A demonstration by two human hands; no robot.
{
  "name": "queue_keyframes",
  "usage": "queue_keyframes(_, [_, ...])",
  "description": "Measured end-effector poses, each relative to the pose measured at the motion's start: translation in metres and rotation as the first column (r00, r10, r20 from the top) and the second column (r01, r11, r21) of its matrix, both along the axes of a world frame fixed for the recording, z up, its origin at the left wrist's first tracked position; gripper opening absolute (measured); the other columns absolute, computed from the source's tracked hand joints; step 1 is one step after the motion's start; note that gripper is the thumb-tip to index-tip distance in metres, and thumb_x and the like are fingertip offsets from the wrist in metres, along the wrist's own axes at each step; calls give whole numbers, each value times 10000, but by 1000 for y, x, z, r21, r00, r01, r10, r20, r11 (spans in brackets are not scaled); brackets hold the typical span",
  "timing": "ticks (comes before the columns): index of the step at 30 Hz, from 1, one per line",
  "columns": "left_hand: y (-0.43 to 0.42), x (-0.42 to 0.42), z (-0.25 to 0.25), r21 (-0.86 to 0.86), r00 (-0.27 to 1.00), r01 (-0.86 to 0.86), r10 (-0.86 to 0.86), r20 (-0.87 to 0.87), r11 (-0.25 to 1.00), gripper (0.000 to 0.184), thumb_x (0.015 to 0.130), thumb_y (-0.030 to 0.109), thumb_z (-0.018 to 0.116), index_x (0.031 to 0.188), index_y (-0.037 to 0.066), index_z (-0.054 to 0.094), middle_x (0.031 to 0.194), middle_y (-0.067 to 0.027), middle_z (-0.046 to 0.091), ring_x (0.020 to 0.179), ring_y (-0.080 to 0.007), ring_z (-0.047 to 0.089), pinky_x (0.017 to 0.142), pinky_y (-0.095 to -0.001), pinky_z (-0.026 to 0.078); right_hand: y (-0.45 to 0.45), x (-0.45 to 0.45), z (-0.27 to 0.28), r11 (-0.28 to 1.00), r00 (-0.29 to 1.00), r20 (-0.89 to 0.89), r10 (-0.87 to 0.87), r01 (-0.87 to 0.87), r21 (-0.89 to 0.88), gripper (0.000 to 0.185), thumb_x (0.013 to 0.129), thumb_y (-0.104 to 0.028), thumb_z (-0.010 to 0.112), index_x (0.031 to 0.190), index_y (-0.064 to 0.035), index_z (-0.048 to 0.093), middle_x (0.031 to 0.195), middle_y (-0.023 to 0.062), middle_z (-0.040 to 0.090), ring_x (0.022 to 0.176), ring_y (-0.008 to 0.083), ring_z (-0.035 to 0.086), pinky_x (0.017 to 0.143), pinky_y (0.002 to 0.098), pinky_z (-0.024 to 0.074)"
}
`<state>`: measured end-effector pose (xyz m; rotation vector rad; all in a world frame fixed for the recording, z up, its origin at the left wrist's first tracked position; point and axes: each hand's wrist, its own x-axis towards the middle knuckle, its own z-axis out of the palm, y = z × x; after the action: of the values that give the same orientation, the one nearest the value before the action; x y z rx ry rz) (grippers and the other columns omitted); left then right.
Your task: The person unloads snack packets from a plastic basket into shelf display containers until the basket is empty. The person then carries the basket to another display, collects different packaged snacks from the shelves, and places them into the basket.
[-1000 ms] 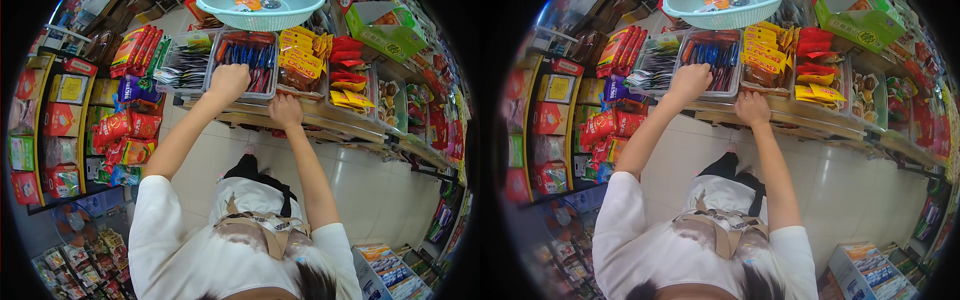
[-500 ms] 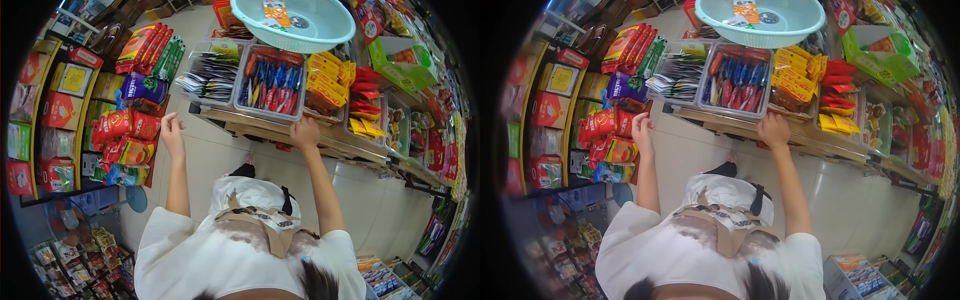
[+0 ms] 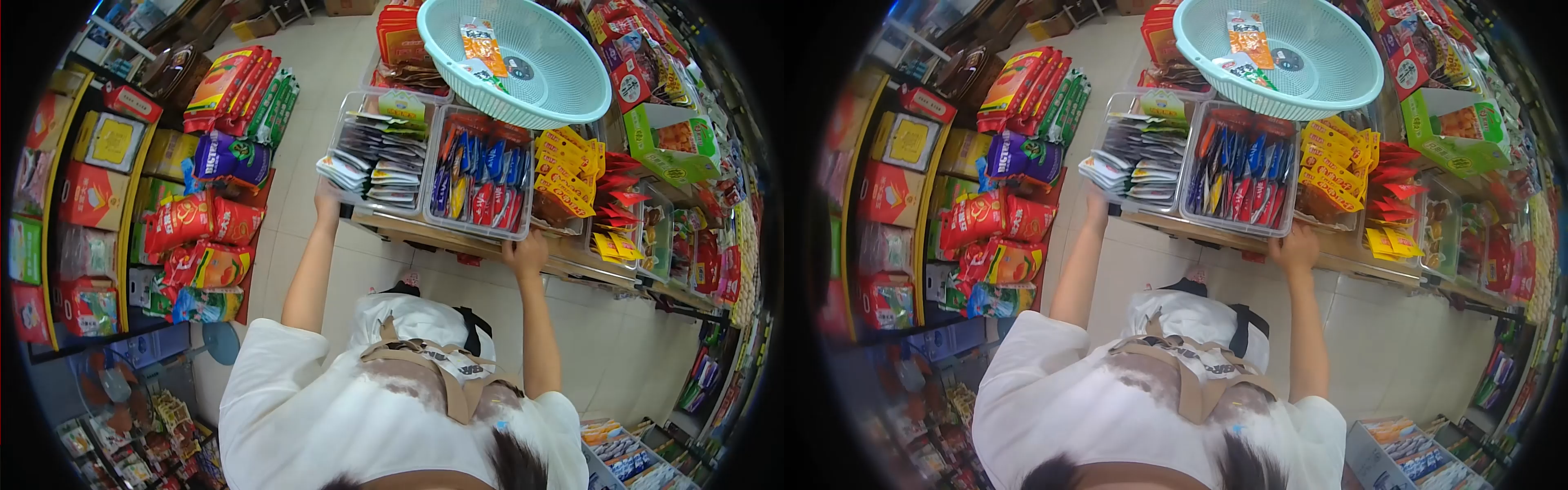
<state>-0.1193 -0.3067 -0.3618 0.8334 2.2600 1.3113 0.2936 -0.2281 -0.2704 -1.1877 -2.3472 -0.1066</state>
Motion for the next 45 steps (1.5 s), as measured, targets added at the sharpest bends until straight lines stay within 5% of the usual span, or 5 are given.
queue_keyframes(9, [1, 25, 34, 295, 768, -304, 50, 639, 906, 342, 895, 142, 377, 1201, -6, 425, 1123, -77, 523, 1019, -170, 503, 878, -272, 397, -2, -1, 14, 997, 1000, 14, -14, 15, -77, 226, 611, -233, 620, 813, -132, 621, 693, 53, 574, 630, 264, 521, 556, 371, 431])
queue_keyframes(21, [-25, -74, -136, 522, 601, -30, -402, 691, 852, 341, 915, 276, 364, 1177, 68, 430, 1070, -61, 546, 908, -144, 567, 764, -269, 489, -15, 3, 84, 836, 917, -220, 334, -396, -380, 124, 668, -152, 626, 784, -111, 607, 750, 66, 575, 687, 272, 524, 608, 371, 415])
queue_keyframes(31, [-23, -28, -56, 432, 924, 120, -259, 280, 894, 326, 900, 234, 427, 1173, 56, 432, 1108, -65, 524, 975, -144, 526, 835, -283, 438, 102, -51, 280, 560, 725, -186, 664, -646, -518, 109, 694, -129, 628, 779, -65, 606, 688, 43, 591, 642, 176, 560, 605, 276, 429])
queue_keyframes(35, [-17, -15, -62, 524, 696, -469, -67, 714, 711, 322, 867, 171, 441, 1128, -13, 486, 1039, -104, 565, 913, -182, 560, 800, -284, 450, 208, -113, 246, 731, 840, 47, 541, -441, -521, 248, 766, -248, 578, 848, -15, 591, 721, 68, 605, 671, 140, 571, 637, 265, 445])
queue_keyframes(45, [-8, -10, -46, 484, 710, -560, 89, 698, 673, 296, 805, 228, 524, 909, -26, 635, 827, -86, 633, 732, -175, 593, 650, -298, 469, 254, -173, 198, 666, 769, 533, 353, 193, -721, 584, 598, -555, 688, 820, -17, 637, 694, 72, 617, 611, 118, 587, 514, 221, 457])
